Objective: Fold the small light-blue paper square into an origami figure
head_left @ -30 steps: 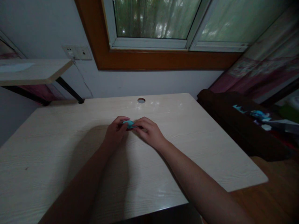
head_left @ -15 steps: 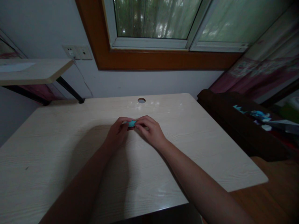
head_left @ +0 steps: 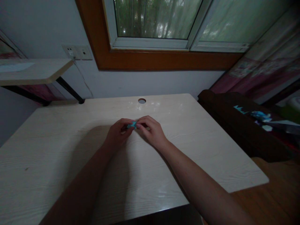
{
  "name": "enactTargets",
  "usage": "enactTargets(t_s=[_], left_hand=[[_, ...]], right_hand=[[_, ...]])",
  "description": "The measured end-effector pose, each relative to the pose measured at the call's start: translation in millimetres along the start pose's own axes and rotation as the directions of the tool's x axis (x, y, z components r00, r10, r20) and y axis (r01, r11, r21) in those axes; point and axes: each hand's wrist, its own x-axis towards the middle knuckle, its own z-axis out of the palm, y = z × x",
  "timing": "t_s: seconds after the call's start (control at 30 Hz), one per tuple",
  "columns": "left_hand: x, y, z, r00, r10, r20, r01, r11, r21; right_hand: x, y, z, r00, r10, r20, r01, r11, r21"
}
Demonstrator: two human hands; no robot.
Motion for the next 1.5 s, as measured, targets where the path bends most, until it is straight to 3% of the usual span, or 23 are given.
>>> enactTargets(t_s=[0.43,0.63,0.73,0.87,1.03,1.3,1.5], left_hand=[[3.4,-2.4,1.4,0.999,0.016,-0.035,-0.021,0.985,-0.172],[3.0,-5.2,0.6,0.998,0.004,-0.057,-0.014,0.985,-0.173],[3.3,-8.8,-0.9,0.996,-0.005,-0.094,-0.005,0.994,-0.107],[3.9,-10.5,-4.5,0.990,0.037,-0.137,-0.021,0.993,0.114],[4.7,-5.3,-6.9,0.990,0.102,-0.097,-0.066,0.946,0.317],[7.3,-4.1,-7.0,0.982,0.148,-0.121,-0.085,0.904,0.418],[6.1,-1.0,-2.5,0.989,0.141,-0.048,-0.116,0.931,0.345]], right_hand=[[-1.3,8.2,4.1,0.978,0.203,-0.045,-0.190,0.959,0.211],[0.0,9.2,4.4,0.985,0.168,-0.038,-0.153,0.956,0.250],[1.2,7.1,4.2,0.985,0.158,-0.076,-0.135,0.961,0.240],[0.7,7.7,5.4,0.967,0.231,-0.104,-0.204,0.953,0.225],[-2.8,12.4,10.0,0.950,0.312,-0.018,-0.296,0.917,0.267],[-4.9,13.9,15.5,0.921,0.367,0.134,-0.387,0.816,0.428],[-4.9,17.7,18.7,0.905,0.403,0.138,-0.398,0.682,0.614]])
